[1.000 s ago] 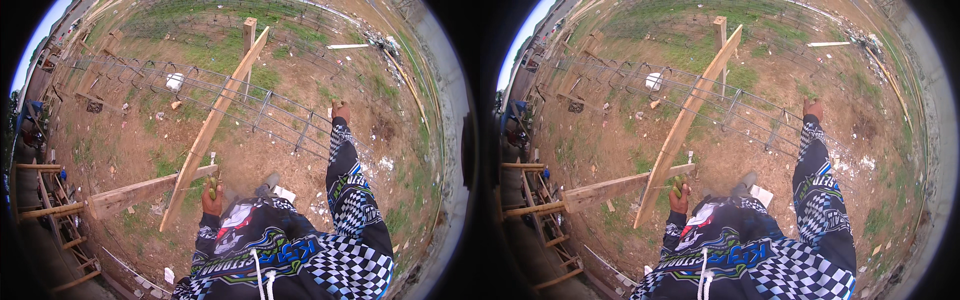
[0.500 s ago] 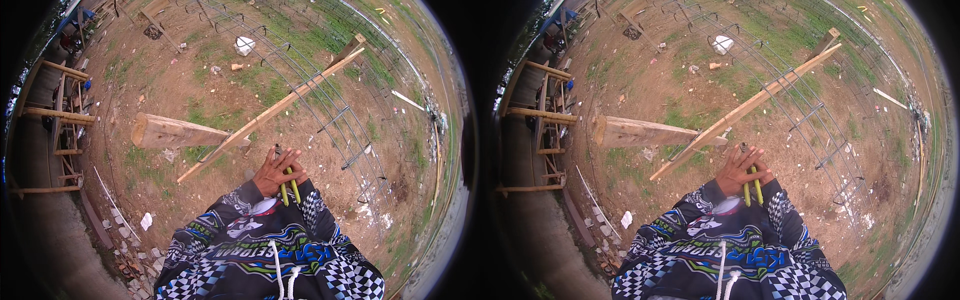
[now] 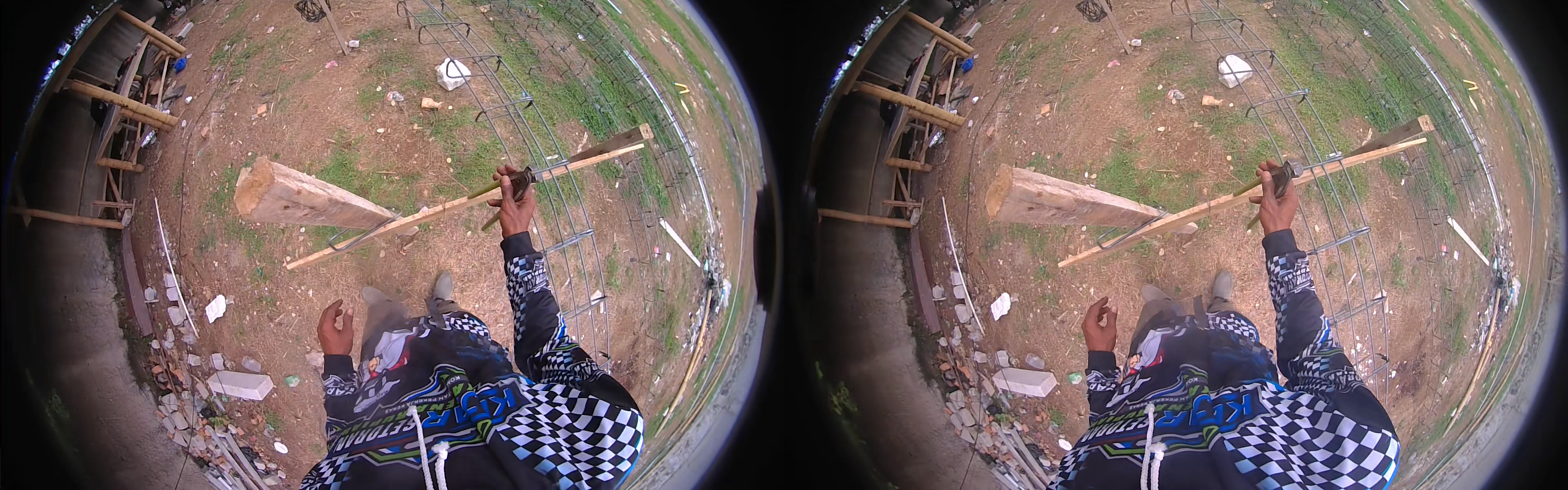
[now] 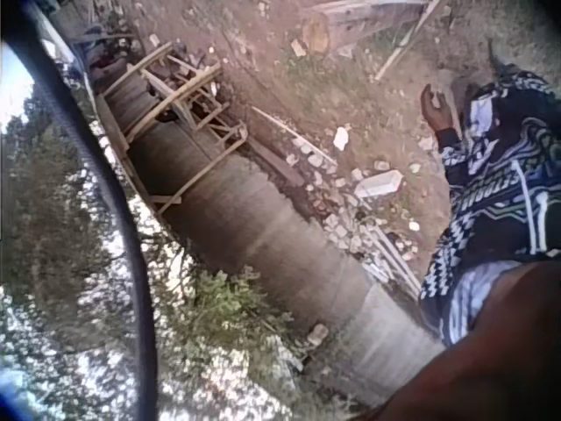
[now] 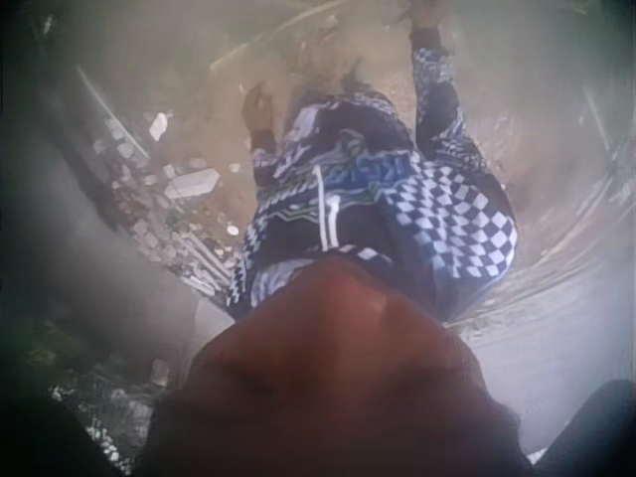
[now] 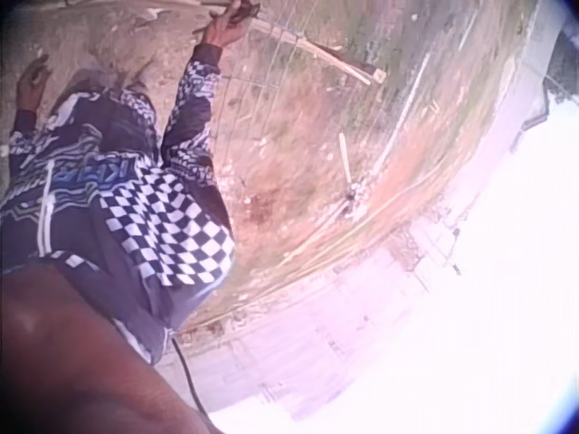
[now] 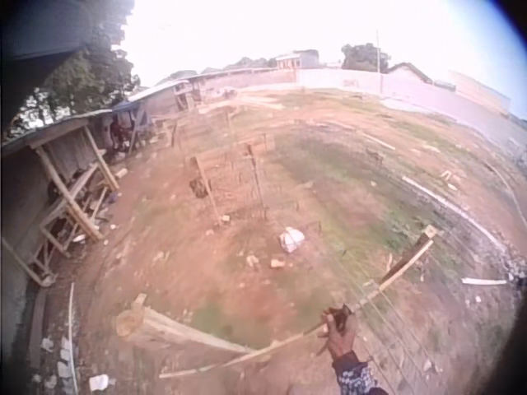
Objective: The person uses pliers to twist and secure wire ties on a metal wire mesh frame laid on the ground. They repeatedly pick up wire ties, position them on the mesh, and twist them with pliers to fasten the structure.
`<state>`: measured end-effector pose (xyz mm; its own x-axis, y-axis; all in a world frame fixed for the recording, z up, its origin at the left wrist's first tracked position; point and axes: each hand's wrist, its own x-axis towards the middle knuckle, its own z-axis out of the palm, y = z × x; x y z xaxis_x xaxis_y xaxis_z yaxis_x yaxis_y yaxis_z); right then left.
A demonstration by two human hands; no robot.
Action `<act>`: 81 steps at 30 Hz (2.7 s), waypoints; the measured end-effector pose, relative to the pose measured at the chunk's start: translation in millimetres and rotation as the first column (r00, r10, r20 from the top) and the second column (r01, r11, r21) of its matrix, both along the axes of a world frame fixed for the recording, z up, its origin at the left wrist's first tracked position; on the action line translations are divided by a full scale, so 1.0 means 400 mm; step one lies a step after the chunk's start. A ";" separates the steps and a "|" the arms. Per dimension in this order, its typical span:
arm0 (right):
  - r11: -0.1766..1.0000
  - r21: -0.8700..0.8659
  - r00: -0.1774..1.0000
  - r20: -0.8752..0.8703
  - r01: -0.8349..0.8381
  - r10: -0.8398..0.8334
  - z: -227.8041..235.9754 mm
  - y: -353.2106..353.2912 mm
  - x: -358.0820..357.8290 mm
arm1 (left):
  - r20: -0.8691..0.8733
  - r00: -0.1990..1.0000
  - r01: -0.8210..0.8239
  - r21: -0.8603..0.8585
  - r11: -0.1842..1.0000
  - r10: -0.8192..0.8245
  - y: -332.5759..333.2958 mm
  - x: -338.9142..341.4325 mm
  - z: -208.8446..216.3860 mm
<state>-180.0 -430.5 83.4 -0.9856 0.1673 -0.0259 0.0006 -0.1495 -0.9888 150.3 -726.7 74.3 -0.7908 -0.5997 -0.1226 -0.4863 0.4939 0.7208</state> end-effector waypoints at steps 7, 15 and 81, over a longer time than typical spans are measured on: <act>0.991 0.062 0.989 -0.095 0.123 -0.116 -0.087 -0.028 -0.068 | -0.093 0.980 -0.166 0.128 0.978 0.179 -0.092 0.091 -0.044; 0.928 0.262 0.950 -0.239 0.263 -0.202 -0.152 -0.098 -0.021 | -0.096 0.994 -0.039 0.152 0.988 0.054 -0.452 0.111 -0.124; 0.028 0.679 -0.074 0.120 0.733 -0.990 0.046 -1.188 -0.198 | -0.146 -0.582 0.808 0.013 -0.589 -0.800 -0.320 -1.802 -0.126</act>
<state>-259.1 -905.9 101.7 0.2127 0.9768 -0.0235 0.5584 -0.1413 -0.8174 -570.4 -854.5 24.1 -0.0127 0.9998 -0.0138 0.6126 0.0187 0.7901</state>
